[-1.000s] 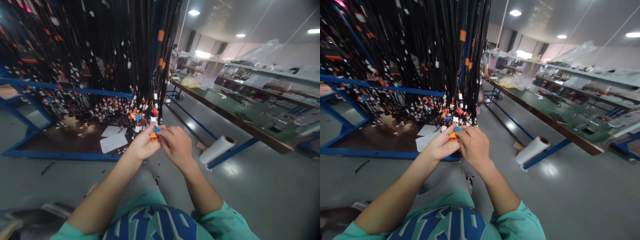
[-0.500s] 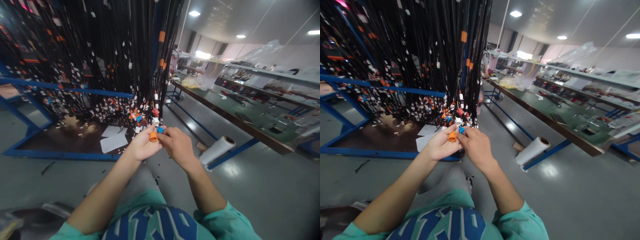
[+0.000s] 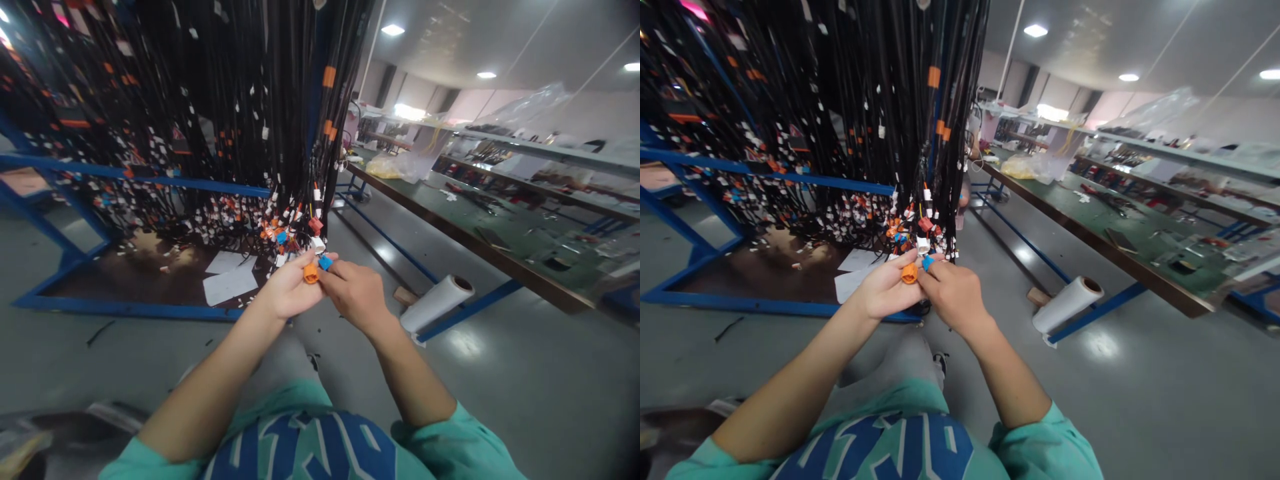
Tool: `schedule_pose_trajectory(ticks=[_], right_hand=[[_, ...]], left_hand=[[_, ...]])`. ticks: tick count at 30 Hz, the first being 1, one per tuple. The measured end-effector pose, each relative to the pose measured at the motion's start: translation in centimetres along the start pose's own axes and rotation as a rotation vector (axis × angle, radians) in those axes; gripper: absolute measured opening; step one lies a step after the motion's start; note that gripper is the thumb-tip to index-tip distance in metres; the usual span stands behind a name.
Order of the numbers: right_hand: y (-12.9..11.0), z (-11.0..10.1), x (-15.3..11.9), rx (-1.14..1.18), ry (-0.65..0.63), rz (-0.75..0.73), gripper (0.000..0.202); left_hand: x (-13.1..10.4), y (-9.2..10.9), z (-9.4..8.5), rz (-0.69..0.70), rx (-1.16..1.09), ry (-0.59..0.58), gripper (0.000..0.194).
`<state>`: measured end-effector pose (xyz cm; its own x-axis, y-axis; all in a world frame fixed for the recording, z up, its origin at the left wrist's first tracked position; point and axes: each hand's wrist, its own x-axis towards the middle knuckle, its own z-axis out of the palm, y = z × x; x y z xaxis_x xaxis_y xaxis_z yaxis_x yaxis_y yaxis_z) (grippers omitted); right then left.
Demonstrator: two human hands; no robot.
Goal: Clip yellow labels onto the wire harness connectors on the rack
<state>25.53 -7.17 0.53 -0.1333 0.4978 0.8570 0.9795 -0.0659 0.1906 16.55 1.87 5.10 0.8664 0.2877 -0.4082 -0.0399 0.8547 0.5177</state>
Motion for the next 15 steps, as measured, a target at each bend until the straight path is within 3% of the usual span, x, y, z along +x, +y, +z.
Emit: schedule_pose_trajectory(ticks=[8, 15], right_hand=[[0.3, 1.0, -0.9, 0.081, 0.056, -0.029, 0.022], [0.2, 0.7, -1.2, 0.246, 0.06, 0.116, 0.016]], left_hand=[[0.5, 0.0, -0.7, -0.05, -0.043, -0.061, 0.046], [0.2, 0.0, -0.6, -0.01, 0.066, -0.063, 0.045]])
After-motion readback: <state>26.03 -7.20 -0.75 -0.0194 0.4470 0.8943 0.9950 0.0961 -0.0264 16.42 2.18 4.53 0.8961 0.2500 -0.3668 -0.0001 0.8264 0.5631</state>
